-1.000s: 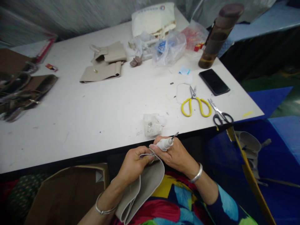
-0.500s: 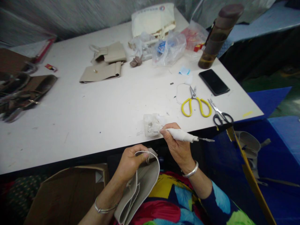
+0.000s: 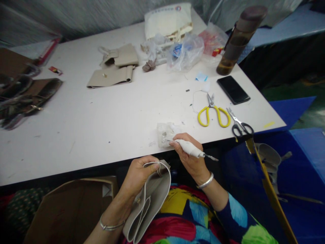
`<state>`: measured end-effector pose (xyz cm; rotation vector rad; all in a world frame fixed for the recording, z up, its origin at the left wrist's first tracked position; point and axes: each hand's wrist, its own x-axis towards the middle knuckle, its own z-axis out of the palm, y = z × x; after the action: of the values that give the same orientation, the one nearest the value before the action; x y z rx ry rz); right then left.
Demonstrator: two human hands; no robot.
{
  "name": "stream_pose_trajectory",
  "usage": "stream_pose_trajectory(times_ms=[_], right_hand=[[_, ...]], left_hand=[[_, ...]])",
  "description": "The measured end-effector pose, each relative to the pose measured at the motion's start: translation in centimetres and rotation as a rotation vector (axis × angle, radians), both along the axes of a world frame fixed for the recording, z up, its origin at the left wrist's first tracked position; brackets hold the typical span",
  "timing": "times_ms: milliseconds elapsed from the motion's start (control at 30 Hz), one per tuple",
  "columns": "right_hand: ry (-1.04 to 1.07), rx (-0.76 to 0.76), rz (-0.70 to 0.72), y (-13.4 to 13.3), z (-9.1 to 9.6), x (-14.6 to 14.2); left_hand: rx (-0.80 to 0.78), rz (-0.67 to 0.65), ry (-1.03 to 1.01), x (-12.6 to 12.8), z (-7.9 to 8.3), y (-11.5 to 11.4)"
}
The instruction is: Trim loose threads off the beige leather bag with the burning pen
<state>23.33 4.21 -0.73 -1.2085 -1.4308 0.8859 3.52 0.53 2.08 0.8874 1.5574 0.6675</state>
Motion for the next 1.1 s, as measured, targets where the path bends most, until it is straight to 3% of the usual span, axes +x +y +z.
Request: stream_pose_trajectory(times_ms=[233,367,467,600,833,1100], right_hand=[[-0.113,0.061,0.046,0.0,-0.5,-0.2],[-0.051,0.079,0.019,-0.4,-0.4,0.0],[0.082,-0.003,0.019,-1.0,0.0,0.4],[0.190,-0.204,0.223,-1.7,0.6,0.7],[0.148,-0.204,0.293,-1.9,0.9,0.5],[0.128,-0.196,0.318,-2.0,0.6,0.2]], left_hand=[[0.020,-0.011,0.015,-0.4,-0.4,-0.4],[0.040,-0.041,0.031,-0.4,-0.3,-0.5],[0.048,-0.078,0.043,-0.3,-0.1,-0.5],[0.052,-0.122,0.053,-0.3,0.0,-0.6],[0.103,-0.238,0.048,-0.6,0.0,-0.7],[0.098,-0.253,0.051,-0.4,0.0,-0.9]])
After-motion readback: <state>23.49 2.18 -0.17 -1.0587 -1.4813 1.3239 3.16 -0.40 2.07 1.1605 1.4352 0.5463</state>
